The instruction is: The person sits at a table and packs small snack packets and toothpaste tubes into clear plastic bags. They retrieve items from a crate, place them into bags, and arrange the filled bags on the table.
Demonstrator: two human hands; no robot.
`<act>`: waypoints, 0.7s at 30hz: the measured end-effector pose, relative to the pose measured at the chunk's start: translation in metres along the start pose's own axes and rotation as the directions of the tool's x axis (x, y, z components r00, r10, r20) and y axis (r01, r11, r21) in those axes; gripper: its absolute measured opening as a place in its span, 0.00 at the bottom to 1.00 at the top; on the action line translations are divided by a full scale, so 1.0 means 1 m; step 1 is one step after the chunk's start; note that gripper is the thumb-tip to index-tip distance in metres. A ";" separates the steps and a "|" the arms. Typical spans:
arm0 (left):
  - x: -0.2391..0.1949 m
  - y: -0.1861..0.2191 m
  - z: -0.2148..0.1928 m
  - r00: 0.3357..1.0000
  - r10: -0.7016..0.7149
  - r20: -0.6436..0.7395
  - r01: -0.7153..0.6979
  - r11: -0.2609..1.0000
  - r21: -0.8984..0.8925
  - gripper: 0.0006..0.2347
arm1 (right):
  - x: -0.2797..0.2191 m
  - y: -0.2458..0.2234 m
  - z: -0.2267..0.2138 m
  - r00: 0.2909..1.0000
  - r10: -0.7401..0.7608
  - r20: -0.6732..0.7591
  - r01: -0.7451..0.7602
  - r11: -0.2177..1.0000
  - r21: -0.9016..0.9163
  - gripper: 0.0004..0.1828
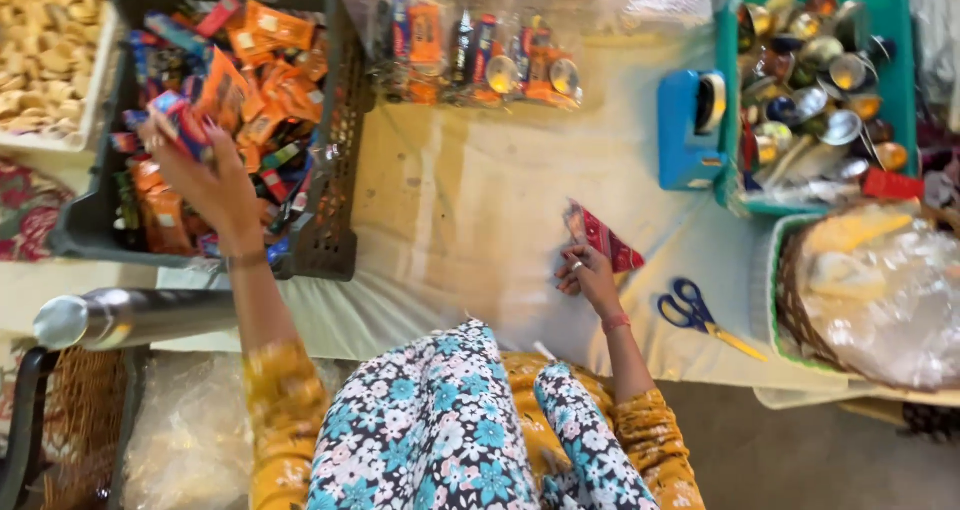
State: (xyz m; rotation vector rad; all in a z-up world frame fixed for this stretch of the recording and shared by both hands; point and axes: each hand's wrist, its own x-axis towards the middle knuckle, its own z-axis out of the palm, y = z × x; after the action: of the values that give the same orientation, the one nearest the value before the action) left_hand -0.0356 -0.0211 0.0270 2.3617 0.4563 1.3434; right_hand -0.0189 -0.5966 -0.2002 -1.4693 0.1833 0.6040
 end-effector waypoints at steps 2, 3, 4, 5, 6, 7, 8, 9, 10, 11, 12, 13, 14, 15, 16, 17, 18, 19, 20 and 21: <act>-0.036 0.073 -0.010 0.990 -0.120 0.075 0.134 0.963 -0.236 0.25 | -0.003 -0.007 0.003 1.000 0.013 -0.023 -0.013 1.000 -0.004 0.13; -0.054 0.107 -0.020 0.961 -0.224 0.162 0.273 0.860 -0.431 0.24 | -0.002 -0.011 0.006 1.000 0.021 -0.021 -0.021 1.000 -0.014 0.13; -0.101 0.114 0.001 0.960 -0.221 0.172 0.276 0.858 -0.434 0.24 | -0.005 -0.011 0.006 0.999 0.025 -0.030 -0.025 1.000 -0.010 0.13; -0.145 0.119 0.022 0.919 -0.203 0.337 0.371 0.729 -0.575 0.19 | -0.003 -0.014 0.007 0.999 0.033 -0.033 -0.034 0.999 -0.022 0.12; -0.190 0.125 0.043 0.861 -0.145 0.488 0.476 0.569 -0.670 0.15 | -0.002 -0.016 0.009 0.998 0.042 -0.036 -0.043 0.999 -0.034 0.12; -0.227 0.133 0.059 0.859 -0.148 0.491 0.480 0.567 -0.669 0.15 | -0.005 -0.017 0.010 0.998 0.046 -0.038 -0.047 0.998 -0.036 0.12; -0.264 0.141 0.075 0.735 -0.260 0.627 0.653 0.520 -0.550 0.11 | -0.007 -0.018 0.012 0.999 0.042 -0.035 -0.043 0.998 -0.038 0.11; -0.302 0.152 0.093 0.575 -0.354 0.737 0.797 0.447 -0.406 0.08 | -0.010 -0.020 0.011 0.999 0.036 -0.036 -0.038 0.998 -0.043 0.11; -0.313 0.154 0.095 0.570 -0.355 0.741 0.801 0.440 -0.406 0.08 | -0.014 -0.019 0.012 0.998 0.040 -0.042 -0.042 0.998 -0.048 0.11; -0.322 0.157 0.099 0.548 -0.355 0.757 0.804 0.471 -0.362 0.10 | -0.017 -0.019 0.012 0.994 -0.088 -0.063 0.079 0.988 -0.134 0.09; -0.331 0.160 0.103 0.526 -0.355 0.773 0.805 0.501 -0.318 0.12 | -0.020 -0.019 0.012 0.974 -0.214 -0.071 0.194 0.956 -0.221 0.08; -0.333 0.156 0.103 0.520 -0.356 0.776 0.809 0.497 -0.314 0.12 | -0.025 -0.020 0.008 0.975 -0.208 -0.074 0.187 0.957 -0.222 0.08; -0.334 0.153 0.104 0.505 -0.373 0.778 0.791 0.561 -0.244 0.14 | -0.029 -0.020 0.005 0.943 -0.311 -0.122 0.267 0.921 -0.284 0.08; -0.332 0.147 0.106 0.497 -0.390 0.775 0.763 0.622 -0.176 0.15 | -0.031 -0.022 0.002 0.895 -0.416 -0.158 0.344 0.872 -0.348 0.07; -0.310 0.151 0.100 0.496 -0.391 0.775 0.764 0.621 -0.175 0.15 | -0.038 -0.042 0.001 0.896 -0.415 -0.157 0.344 0.872 -0.348 0.07; -0.290 0.155 0.094 0.514 -0.433 0.740 0.727 0.678 -0.109 0.19 | -0.046 -0.060 -0.001 0.855 -0.489 -0.175 0.356 0.798 -0.486 0.10; -0.269 0.159 0.088 0.535 -0.470 0.702 0.687 0.725 -0.038 0.22 | -0.054 -0.079 -0.002 0.808 -0.561 -0.180 0.353 0.706 -0.614 0.13; -0.263 0.150 0.084 0.532 -0.472 0.703 0.689 0.723 -0.036 0.22 | -0.060 -0.082 -0.004 0.810 -0.559 -0.179 0.351 0.706 -0.616 0.13; -0.256 0.141 0.080 0.572 -0.445 0.689 0.634 0.773 -0.027 0.24 | -0.065 -0.086 -0.005 0.777 -0.620 -0.110 0.333 0.552 -0.764 0.17; -0.248 0.132 0.076 0.612 -0.413 0.674 0.572 0.820 -0.017 0.25 | -0.069 -0.089 -0.006 0.745 -0.667 -0.028 0.302 0.374 -0.877 0.22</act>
State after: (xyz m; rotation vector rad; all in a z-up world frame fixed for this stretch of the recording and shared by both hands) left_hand -0.0786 -0.2622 -0.1296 2.0845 0.6308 0.2552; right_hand -0.0322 -0.6193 -0.0900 -2.4671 -0.3281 -0.2099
